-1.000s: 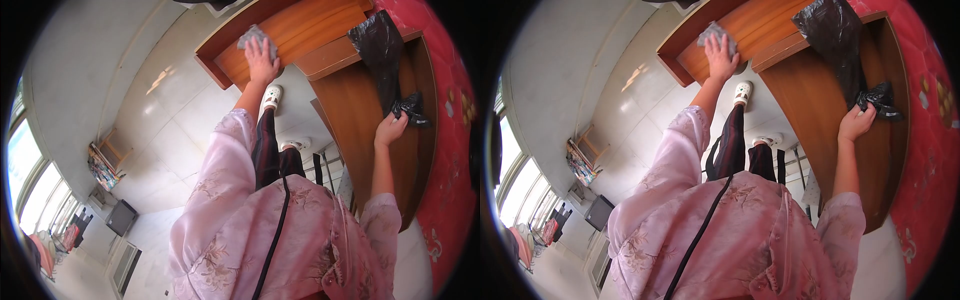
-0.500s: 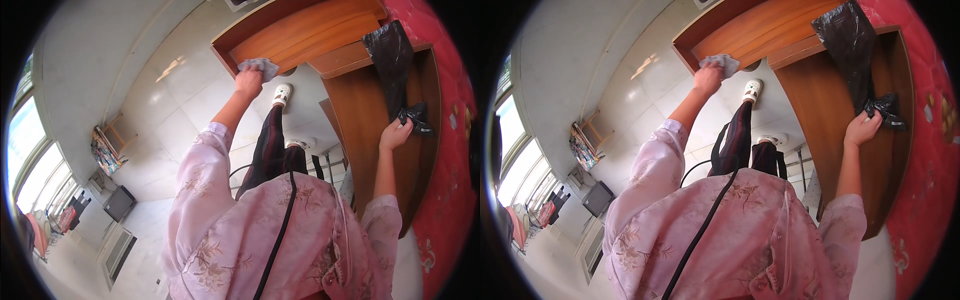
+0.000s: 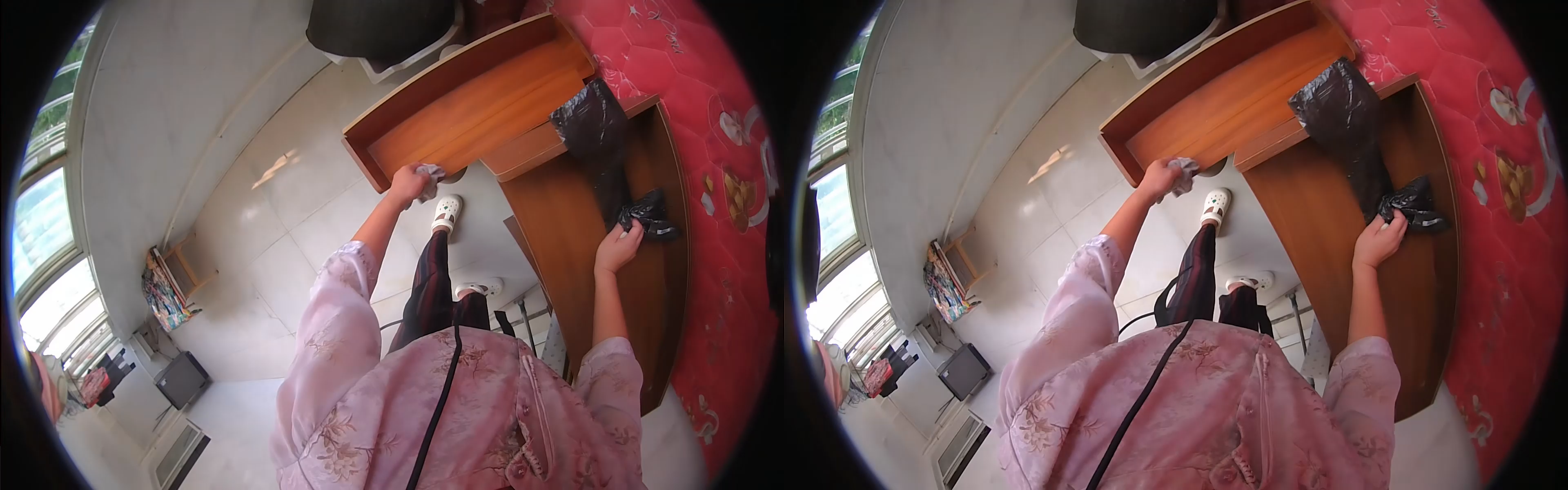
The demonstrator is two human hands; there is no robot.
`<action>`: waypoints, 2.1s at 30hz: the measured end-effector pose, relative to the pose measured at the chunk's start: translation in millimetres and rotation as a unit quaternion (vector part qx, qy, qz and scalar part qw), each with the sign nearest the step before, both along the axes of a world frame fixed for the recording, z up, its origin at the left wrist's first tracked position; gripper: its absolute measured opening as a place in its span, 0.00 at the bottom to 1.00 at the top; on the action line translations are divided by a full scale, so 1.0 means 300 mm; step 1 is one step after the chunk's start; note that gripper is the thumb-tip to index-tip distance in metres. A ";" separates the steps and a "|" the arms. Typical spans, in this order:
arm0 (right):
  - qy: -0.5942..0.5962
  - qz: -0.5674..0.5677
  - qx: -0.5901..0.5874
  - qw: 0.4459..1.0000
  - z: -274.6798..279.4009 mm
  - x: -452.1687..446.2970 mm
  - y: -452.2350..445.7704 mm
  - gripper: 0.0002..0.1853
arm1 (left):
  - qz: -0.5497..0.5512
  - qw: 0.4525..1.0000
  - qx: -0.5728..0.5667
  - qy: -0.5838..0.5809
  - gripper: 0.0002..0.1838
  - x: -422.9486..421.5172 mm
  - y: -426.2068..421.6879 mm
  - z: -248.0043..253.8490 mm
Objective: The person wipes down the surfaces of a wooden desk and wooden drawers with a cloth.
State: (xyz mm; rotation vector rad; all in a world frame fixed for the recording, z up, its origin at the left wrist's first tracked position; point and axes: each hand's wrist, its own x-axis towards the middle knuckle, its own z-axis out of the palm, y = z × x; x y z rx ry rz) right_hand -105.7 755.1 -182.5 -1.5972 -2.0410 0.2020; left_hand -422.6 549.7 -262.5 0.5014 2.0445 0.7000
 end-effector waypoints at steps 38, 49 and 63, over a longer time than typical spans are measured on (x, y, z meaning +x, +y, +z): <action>0.011 -0.018 -0.047 0.999 0.033 -0.012 -0.016 0.07 | -0.153 0.820 0.175 0.523 0.17 -0.107 0.999 -0.046; 0.023 -0.030 -0.057 0.998 0.024 -0.005 -0.022 0.08 | -0.420 0.886 0.090 0.172 0.32 -0.383 1.103 -0.004; 0.029 -0.026 -0.065 0.997 0.017 -0.001 -0.018 0.08 | -0.239 0.813 0.267 0.459 0.21 -0.110 1.185 0.000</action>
